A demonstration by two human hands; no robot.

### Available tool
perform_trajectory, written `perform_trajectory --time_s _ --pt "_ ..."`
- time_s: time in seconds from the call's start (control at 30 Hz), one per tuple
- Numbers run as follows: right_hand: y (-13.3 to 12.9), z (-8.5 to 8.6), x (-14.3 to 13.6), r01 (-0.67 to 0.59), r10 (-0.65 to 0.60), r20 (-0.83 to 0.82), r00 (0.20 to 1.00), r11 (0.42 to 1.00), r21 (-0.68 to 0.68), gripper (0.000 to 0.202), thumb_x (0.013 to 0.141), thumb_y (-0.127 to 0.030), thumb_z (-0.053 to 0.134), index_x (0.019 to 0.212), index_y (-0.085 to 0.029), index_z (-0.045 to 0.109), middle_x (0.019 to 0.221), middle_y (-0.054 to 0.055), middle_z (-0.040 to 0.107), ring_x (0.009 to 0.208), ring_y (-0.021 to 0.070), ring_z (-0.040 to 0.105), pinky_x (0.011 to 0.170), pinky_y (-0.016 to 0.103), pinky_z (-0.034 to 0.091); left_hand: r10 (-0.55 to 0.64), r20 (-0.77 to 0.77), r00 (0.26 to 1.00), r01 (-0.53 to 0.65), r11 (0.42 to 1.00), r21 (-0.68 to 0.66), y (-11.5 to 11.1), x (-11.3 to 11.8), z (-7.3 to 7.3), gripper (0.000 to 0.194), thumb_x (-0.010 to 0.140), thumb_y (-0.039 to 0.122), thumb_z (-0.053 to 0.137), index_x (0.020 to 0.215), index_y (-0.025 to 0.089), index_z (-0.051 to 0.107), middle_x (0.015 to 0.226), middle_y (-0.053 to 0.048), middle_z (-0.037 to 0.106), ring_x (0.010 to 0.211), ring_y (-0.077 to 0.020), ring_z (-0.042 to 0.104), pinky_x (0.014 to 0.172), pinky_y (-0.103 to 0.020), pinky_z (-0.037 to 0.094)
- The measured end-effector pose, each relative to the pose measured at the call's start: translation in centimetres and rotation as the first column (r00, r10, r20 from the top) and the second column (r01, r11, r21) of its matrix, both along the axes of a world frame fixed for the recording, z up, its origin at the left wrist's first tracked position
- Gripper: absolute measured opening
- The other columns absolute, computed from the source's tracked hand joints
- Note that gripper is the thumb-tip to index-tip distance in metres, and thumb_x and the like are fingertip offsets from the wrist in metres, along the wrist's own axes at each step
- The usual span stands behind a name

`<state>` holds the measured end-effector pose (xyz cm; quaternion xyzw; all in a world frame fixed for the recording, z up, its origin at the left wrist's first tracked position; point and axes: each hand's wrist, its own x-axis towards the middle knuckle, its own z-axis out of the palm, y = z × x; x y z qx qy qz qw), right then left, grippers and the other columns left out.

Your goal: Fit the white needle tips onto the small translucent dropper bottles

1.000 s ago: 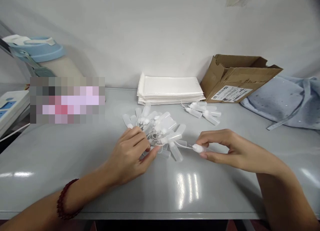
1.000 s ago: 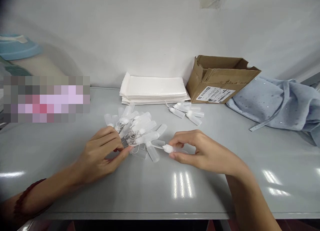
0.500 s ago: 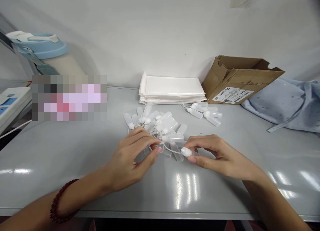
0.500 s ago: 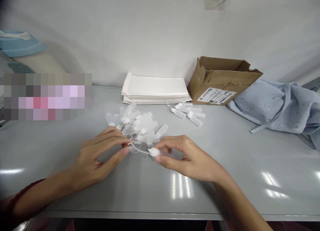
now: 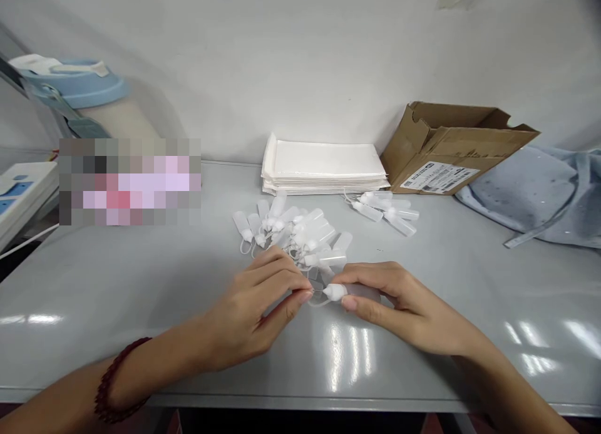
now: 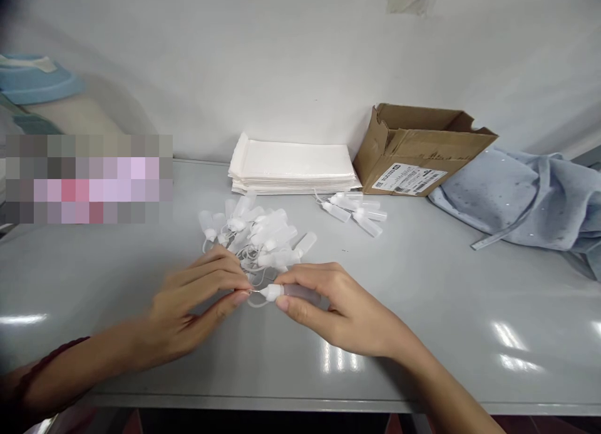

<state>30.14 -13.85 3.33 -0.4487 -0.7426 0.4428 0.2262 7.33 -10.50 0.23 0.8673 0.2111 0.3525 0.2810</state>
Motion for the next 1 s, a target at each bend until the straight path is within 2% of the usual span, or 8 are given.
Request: perform_trajectory --time_s 0.57,0.77,1.0 --pt "-0.08 -0.03 -0.10 -0.012 0.011 0.017 1.000 0.998 0.068 0.016 0.091 -0.029 0.051 0.095 -0.018 0.063 0.069 -0.002 0.055 0.060 0.0096 0.047 0.056 0.022 0.038 -0.005 -0.018 1.000 0.005 1.000 0.015 0.01 -0.01 0.57 0.013 0.086 0.005 0.052 0.090 0.016 0.056 0.079 -0.002 0.062 0.076 -0.0133 0.052 0.075 -0.031 0.045" --pt "-0.11 -0.04 -0.31 -0.039 0.037 0.014 0.999 0.995 0.089 0.015 0.091 -0.026 0.050 0.089 -0.017 0.062 0.066 -0.002 0.052 0.055 0.0087 0.042 0.050 0.022 0.033 -0.029 -0.034 0.999 0.030 0.999 0.033 -0.06 -0.05 0.37 0.014 0.086 0.004 0.050 0.092 0.016 0.056 0.080 -0.003 0.062 0.075 -0.0139 0.052 0.074 -0.032 0.046" --pt "-0.37 -0.52 -0.69 -0.039 0.034 0.040 0.999 0.989 0.143 0.015 0.090 -0.025 0.051 0.095 -0.017 0.062 0.070 -0.001 0.054 0.060 0.0103 0.047 0.054 0.022 0.037 -0.027 -0.053 0.998 0.032 0.995 0.091 -0.23 0.09 0.27 0.017 0.084 0.001 0.052 0.092 0.015 0.056 0.080 -0.004 0.062 0.078 -0.0154 0.050 0.075 -0.033 0.047"
